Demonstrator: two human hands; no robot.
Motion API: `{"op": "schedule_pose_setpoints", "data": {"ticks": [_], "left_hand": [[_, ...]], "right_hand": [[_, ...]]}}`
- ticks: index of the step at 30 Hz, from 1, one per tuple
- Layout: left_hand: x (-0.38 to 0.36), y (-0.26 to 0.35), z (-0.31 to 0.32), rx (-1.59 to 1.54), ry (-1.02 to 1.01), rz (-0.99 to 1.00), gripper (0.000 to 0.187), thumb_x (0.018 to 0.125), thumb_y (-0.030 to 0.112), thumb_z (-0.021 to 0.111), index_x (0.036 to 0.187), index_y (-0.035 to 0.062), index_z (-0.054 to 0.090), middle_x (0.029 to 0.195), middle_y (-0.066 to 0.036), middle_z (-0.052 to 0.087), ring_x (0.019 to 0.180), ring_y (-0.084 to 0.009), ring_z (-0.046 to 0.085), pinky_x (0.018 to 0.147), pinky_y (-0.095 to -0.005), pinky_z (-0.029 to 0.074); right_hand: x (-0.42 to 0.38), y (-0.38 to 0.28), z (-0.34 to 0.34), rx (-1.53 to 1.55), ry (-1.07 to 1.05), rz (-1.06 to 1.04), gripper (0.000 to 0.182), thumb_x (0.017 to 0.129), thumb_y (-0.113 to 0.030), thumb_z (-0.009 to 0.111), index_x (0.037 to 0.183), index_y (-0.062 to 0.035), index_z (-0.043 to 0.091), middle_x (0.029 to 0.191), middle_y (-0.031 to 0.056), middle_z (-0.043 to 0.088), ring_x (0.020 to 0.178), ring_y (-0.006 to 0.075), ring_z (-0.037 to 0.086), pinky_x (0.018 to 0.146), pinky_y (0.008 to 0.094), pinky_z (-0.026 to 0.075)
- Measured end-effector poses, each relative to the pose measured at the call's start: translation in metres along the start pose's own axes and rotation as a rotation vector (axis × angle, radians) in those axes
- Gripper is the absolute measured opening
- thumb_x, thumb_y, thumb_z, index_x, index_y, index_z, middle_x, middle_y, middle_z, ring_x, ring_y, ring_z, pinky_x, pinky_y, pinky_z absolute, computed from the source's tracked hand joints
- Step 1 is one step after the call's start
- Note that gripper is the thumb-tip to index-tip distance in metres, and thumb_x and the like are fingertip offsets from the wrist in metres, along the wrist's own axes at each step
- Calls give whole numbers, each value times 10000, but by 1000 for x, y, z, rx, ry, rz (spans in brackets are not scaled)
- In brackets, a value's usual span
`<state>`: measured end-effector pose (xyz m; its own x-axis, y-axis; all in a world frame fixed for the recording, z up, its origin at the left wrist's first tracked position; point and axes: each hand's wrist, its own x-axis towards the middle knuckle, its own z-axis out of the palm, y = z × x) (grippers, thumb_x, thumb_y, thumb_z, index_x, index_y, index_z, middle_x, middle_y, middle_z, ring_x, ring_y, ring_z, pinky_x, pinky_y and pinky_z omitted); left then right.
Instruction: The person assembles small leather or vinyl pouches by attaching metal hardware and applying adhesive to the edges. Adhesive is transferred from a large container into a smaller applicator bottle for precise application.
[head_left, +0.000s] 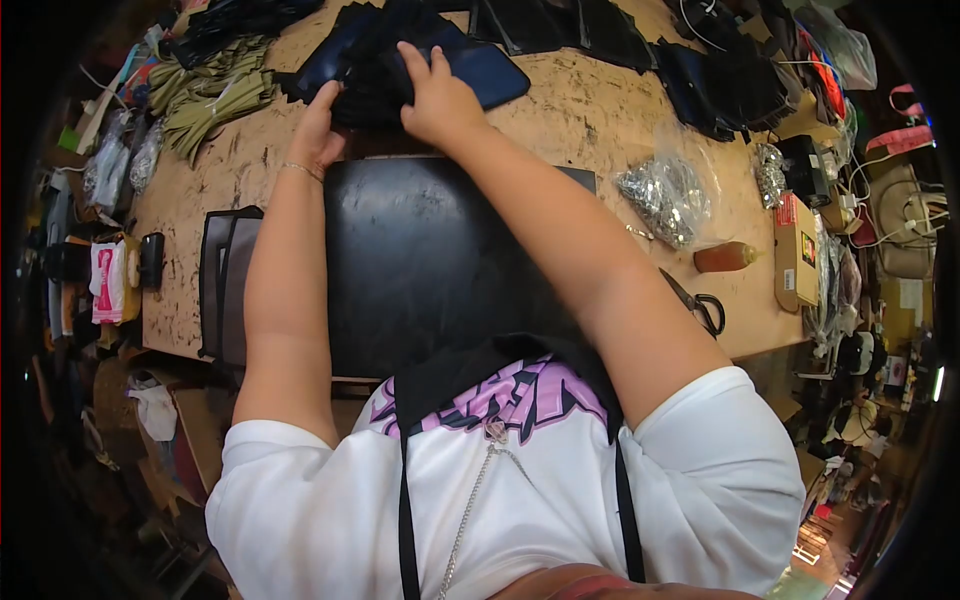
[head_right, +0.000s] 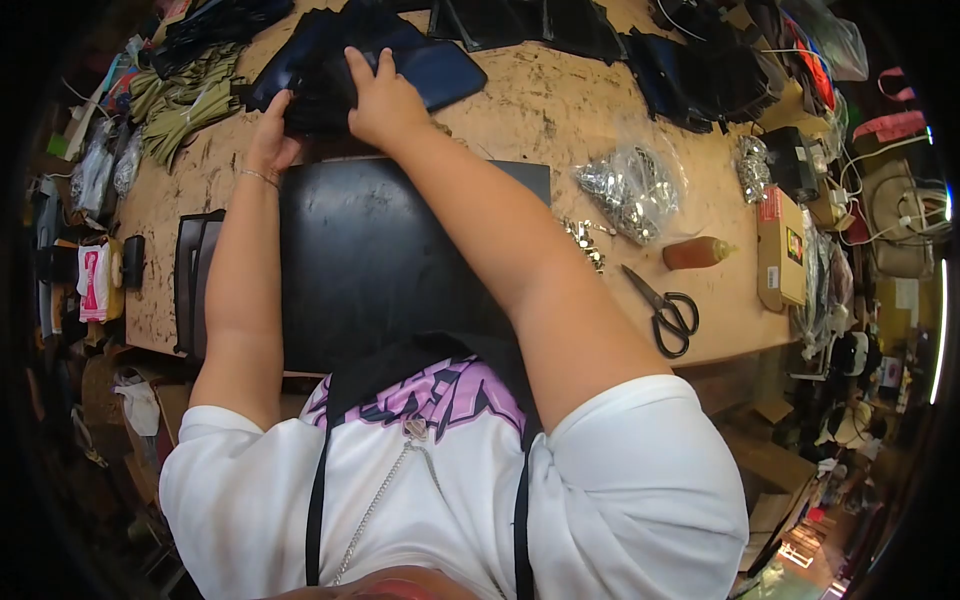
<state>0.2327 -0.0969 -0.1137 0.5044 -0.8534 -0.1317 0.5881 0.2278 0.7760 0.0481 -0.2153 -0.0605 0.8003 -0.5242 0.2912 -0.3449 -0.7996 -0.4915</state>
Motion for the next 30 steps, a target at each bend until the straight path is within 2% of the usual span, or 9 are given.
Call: {"op": "schedule_pose_setpoints", "data": {"ticks": [5,10,17,20,22,25,27,29,30], "left_hand": [[-79,17,45,-118,38,146,266,977,208,585,1164,36,661,1176,-74,691,1114,-232,644,1014,-394,490],[-192,28,42,-205,-66,289,460,1014,378,478,1329,62,590,1301,-101,641,1217,-260,603,1088,-443,443],[-263,-41,-4,-183,236,-90,312,995,272,565,1222,70,637,1197,-59,685,1092,-203,647,994,-370,493],[-255,-25,38,-38,285,-109,352,996,308,572,1213,36,625,1200,-78,682,1076,-210,651,961,-359,504],[-249,-28,26,29,259,-121,435,985,365,597,1240,13,609,1190,-90,682,1068,-218,655,933,-365,522],[-260,-4,67,489,491,-138,610,947,528,612,1243,-5,618,1152,-105,687,1030,-235,666,863,-383,548],[-255,29,10,1123,746,-326,770,896,668,597,1264,-7,626,1155,-136,679,1060,-237,664,816,-387,565],[-267,47,-43,1160,687,91,794,877,707,580,1255,11,642,1218,-201,665,1136,-298,648,899,-412,538],[-273,56,-65,1597,751,130,781,870,689,600,1268,17,632,1246,-223,650,1166,-332,630,939,-424,515]], "right_hand": [[-31,-27,-57,72,163,-218,869,745,-162,701,1522,-311,341,1500,289,402,1014,439,664,886,459,555],[-92,-90,-109,63,279,-498,926,669,-121,784,1495,-331,421,1428,337,453,1102,472,629,897,444,561],[-162,-58,-42,-8,-234,-532,880,718,-66,738,1495,-345,434,1583,272,268,1324,540,440,1077,532,436],[-165,-22,-20,148,-202,-510,890,740,-2,709,1506,-348,417,1645,222,141,1462,513,229,1181,572,263],[-157,-15,-16,129,-163,-503,913,743,-16,720,1521,-357,385,1641,222,156,1463,490,249,1189,549,268],[-159,-13,-34,113,-202,-477,907,757,-94,766,1537,-315,359,1635,218,180,1469,464,256,1196,531,265],[-172,-8,-52,125,-161,-469,896,768,-151,794,1540,-272,357,1625,216,210,1465,452,273,1196,518,271],[-197,4,-75,129,-47,-467,886,773,-206,819,1535,-222,368,1608,215,256,1453,439,304,1192,505,282],[-208,16,-89,126,13,-464,869,779,-209,819,1528,-205,378,1592,212,287,1442,434,324,1186,494,292]]}}
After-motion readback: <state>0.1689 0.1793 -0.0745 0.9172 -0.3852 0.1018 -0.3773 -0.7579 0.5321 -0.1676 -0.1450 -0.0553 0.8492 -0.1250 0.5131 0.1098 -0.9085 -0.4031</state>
